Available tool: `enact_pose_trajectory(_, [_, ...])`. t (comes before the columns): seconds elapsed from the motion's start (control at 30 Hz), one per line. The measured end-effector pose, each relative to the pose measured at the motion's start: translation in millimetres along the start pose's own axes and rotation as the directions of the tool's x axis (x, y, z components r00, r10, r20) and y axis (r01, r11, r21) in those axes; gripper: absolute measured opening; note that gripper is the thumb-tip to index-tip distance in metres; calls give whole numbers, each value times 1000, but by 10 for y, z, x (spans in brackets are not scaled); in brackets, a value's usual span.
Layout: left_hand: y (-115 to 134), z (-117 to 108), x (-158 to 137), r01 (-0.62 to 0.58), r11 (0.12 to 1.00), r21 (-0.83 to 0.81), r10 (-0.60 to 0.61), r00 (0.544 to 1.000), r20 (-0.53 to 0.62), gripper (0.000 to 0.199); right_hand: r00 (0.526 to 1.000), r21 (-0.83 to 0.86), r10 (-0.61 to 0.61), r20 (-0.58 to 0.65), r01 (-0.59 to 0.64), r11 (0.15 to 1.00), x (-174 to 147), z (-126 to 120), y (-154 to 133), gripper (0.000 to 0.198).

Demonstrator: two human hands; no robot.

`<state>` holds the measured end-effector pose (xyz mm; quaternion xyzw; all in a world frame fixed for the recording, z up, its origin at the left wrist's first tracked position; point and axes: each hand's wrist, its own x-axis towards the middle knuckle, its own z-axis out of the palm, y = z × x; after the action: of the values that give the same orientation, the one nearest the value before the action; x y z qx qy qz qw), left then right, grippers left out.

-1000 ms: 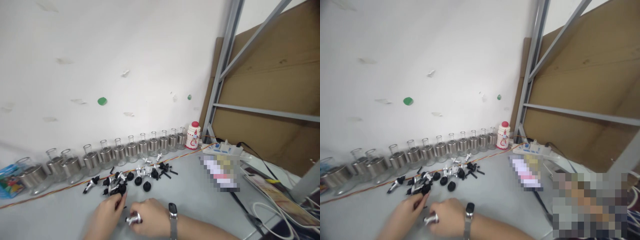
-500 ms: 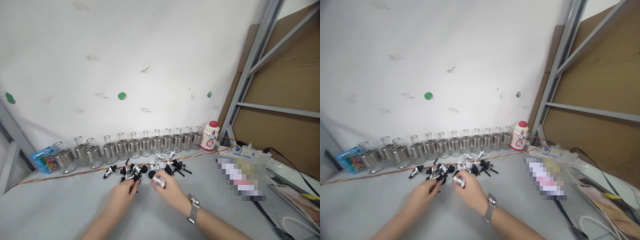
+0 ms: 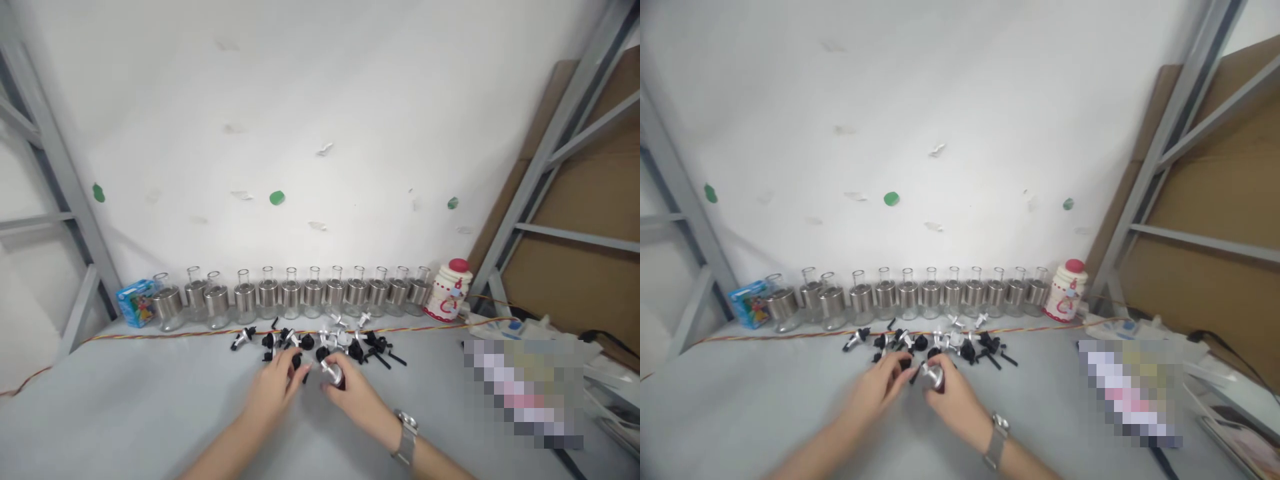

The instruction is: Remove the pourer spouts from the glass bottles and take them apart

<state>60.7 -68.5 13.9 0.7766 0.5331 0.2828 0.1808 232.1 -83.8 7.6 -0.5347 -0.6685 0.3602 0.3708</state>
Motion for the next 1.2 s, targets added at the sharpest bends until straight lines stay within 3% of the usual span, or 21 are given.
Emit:
enact_pose_trajectory(0.17, [128,11,-86,-216,967,133,211,976,51,28,988,105,-108,113,96,990,-86,70,-87,25])
enact_pose_trajectory(0.33, [122,51,-92,-295,923,246,288,955,67,28,987,85,-116,108,107,991,-94,45,-86,25])
enact_pose_trajectory(0.43, [92,103,-95,-284,940,192,278,959,55,26,987,29,-123,106,121,992,-78,23,-59,30])
enact_pose_trajectory(0.6, [131,143,-168,-272,962,-21,273,961,49,24,985,4,-102,139,102,995,-80,52,-68,3])
enact_pose_trajectory(0.67, [161,159,-188,-228,967,-116,231,973,13,26,981,43,-93,171,87,995,-82,69,-83,4])
enact_pose_trajectory(0.77, [163,188,-152,-41,930,-366,52,998,20,31,981,24,-84,176,81,996,-84,56,-105,3])
enact_pose_trajectory(0.87, [65,153,-25,142,773,-618,-144,988,48,35,988,-212,-88,127,113,971,-89,-18,-117,3])
enact_pose_trajectory(0.93, [-34,73,82,167,669,-724,-222,975,19,37,991,-375,-95,91,123,919,-83,-77,-118,4])
enact_pose_trajectory(1.0, [-118,-18,170,188,630,-753,-266,964,18,38,994,-449,-93,60,110,887,-64,-118,-111,5])
enact_pose_trajectory(1.07, [-166,-71,215,210,673,-709,-276,961,22,39,996,-470,-86,33,92,878,-41,-128,-95,6])
enact_pose_trajectory(1.2, [-179,7,177,189,900,-393,-212,977,-14,38,998,-528,-62,28,67,847,-42,-72,-48,7])
